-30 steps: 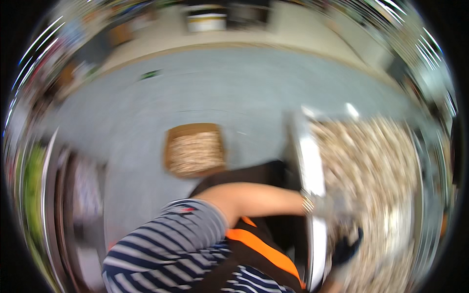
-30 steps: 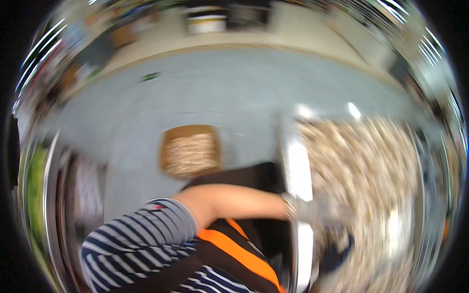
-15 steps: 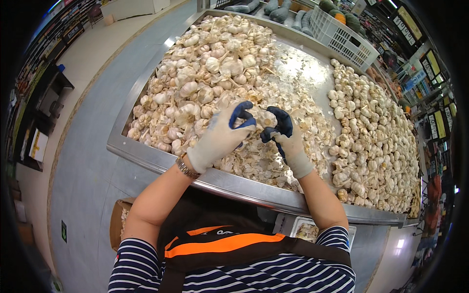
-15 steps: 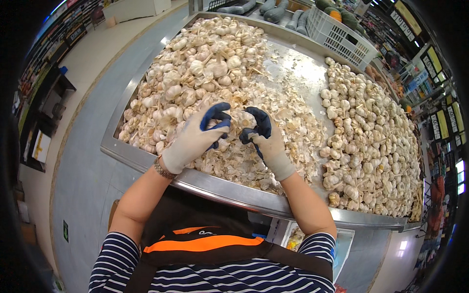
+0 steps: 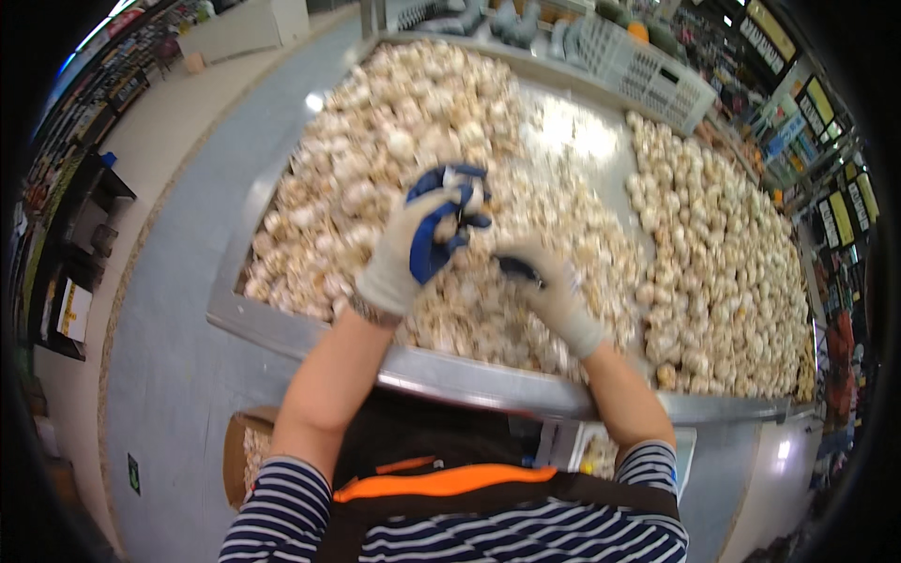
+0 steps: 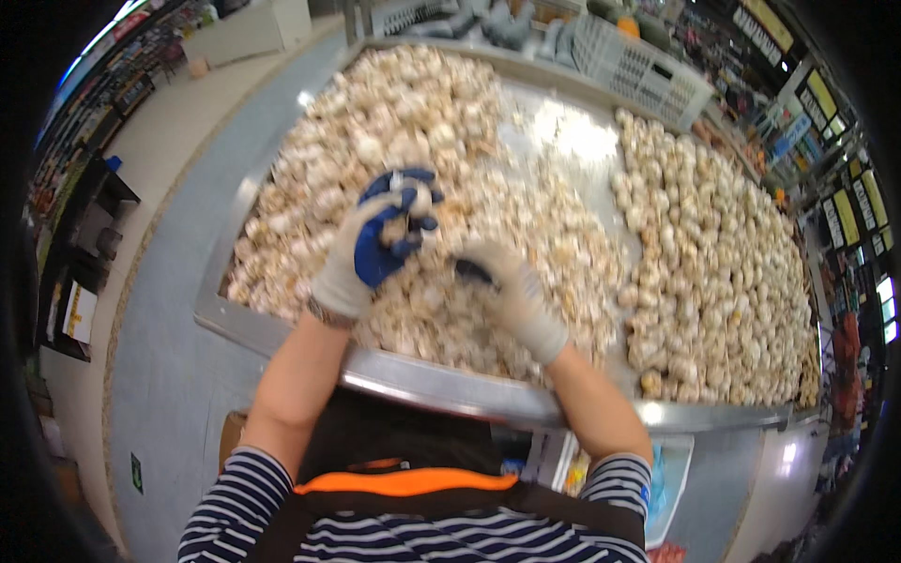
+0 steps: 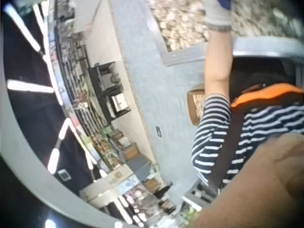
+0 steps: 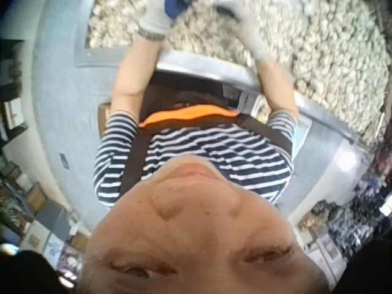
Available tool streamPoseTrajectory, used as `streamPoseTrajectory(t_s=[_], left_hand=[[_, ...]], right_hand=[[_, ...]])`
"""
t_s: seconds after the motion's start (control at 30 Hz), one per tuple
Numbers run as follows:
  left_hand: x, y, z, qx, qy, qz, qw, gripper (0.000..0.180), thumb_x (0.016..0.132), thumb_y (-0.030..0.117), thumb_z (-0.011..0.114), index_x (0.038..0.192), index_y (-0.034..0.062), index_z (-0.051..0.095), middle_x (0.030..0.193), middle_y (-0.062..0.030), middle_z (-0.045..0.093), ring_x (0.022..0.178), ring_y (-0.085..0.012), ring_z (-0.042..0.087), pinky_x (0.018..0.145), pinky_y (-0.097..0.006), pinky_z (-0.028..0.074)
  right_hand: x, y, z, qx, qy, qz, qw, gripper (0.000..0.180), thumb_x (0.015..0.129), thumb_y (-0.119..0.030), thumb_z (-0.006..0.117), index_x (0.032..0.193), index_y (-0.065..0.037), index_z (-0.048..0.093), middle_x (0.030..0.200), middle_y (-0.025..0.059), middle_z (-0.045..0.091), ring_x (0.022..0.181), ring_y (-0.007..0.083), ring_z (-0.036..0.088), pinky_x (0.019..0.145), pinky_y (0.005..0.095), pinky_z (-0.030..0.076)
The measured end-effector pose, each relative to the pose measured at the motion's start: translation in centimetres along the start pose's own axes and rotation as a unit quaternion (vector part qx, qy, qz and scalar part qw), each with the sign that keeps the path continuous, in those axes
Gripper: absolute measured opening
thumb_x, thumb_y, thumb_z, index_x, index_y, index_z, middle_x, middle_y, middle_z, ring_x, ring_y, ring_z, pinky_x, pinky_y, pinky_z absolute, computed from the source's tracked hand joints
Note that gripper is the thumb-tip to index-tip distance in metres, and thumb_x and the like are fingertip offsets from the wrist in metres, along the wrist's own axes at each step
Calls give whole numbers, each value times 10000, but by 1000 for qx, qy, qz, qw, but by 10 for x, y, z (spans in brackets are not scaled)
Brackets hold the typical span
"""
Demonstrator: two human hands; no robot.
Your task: The person peels garlic bulbs by hand while wearing gloves at a produce display. They break apart cloves, remove the outer skins, and place the peeled cloves into a cardboard box on the floor.
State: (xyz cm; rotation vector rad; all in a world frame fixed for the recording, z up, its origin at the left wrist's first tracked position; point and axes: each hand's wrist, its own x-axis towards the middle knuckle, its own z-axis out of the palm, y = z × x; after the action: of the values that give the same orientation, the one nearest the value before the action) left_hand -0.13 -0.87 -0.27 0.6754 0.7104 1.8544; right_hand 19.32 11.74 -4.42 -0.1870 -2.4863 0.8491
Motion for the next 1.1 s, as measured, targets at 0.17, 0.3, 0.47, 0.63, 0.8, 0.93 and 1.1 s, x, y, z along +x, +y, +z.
streamPoseTrajectory(t_s=[0.17, 0.3, 0.47, 0.63, 0.8, 0.93, 1.1], left_hand=[[-13, 5, 2, -58, 28, -13, 998, 202, 972, 108, 509, 1137, 18, 584, 986, -78, 637, 1025, -234, 681, 640, -215, 532], [-11, -6, 0, 12, 3, -10, 1000, 172, 941, 85, 566, 1098, 23, 602, 949, -57, 647, 1002, -210, 682, 747, -227, 551], [-14, -5, 3, 97, 84, -25, 991, 175, 943, 100, 587, 1097, 18, 603, 912, -75, 658, 861, -179, 680, 666, -256, 533], [-15, -9, 6, 129, 94, 30, 987, 188, 960, 143, 577, 1062, -8, 626, 811, -48, 636, 790, -144, 661, 602, -254, 516], [-17, -9, 16, 180, 98, -10, 979, 227, 955, 136, 576, 1109, -17, 643, 859, -39, 658, 817, -129, 657, 627, -246, 508], [-15, -10, 20, 217, 104, -9, 971, 284, 935, 116, 587, 1173, -26, 648, 925, -57, 682, 824, -121, 645, 636, -243, 504], [-14, -17, 4, 182, 59, 23, 981, 342, 943, 128, 562, 1230, -47, 625, 965, -86, 685, 815, -134, 637, 645, -237, 512]], right_hand=[[3, -24, 30, -165, -194, -90, 963, 637, 752, -129, 751, 1361, -144, 567, 1376, 158, 540, 1215, 350, 541, 1016, 441, 456], [4, -33, 31, -235, -203, -75, 947, 680, 738, -88, 726, 1385, -174, 537, 1317, 164, 543, 1172, 340, 552, 988, 430, 471], [9, -27, 21, -208, -191, 52, 958, 643, 788, -192, 762, 1374, -120, 508, 1122, 137, 624, 980, 301, 652, 869, 422, 525], [6, 32, 4, 445, 56, 241, 861, 449, 1004, -331, 562, 1340, -35, 529, 1122, 113, 675, 994, 217, 664, 820, 331, 550], [1, 31, -11, 636, 45, 254, 728, 415, 1049, -330, 501, 1332, -29, 530, 1185, 105, 645, 998, 192, 650, 725, 304, 533], [-1, 28, -14, 687, 65, 236, 684, 355, 1038, -231, 526, 1358, -75, 523, 1235, 94, 625, 1030, 179, 636, 803, 291, 539], [-7, 47, -12, 713, 45, 230, 661, 443, 1027, -266, 545, 1445, -151, 453, 1324, 116, 611, 961, 198, 677, 902, 371, 565]])
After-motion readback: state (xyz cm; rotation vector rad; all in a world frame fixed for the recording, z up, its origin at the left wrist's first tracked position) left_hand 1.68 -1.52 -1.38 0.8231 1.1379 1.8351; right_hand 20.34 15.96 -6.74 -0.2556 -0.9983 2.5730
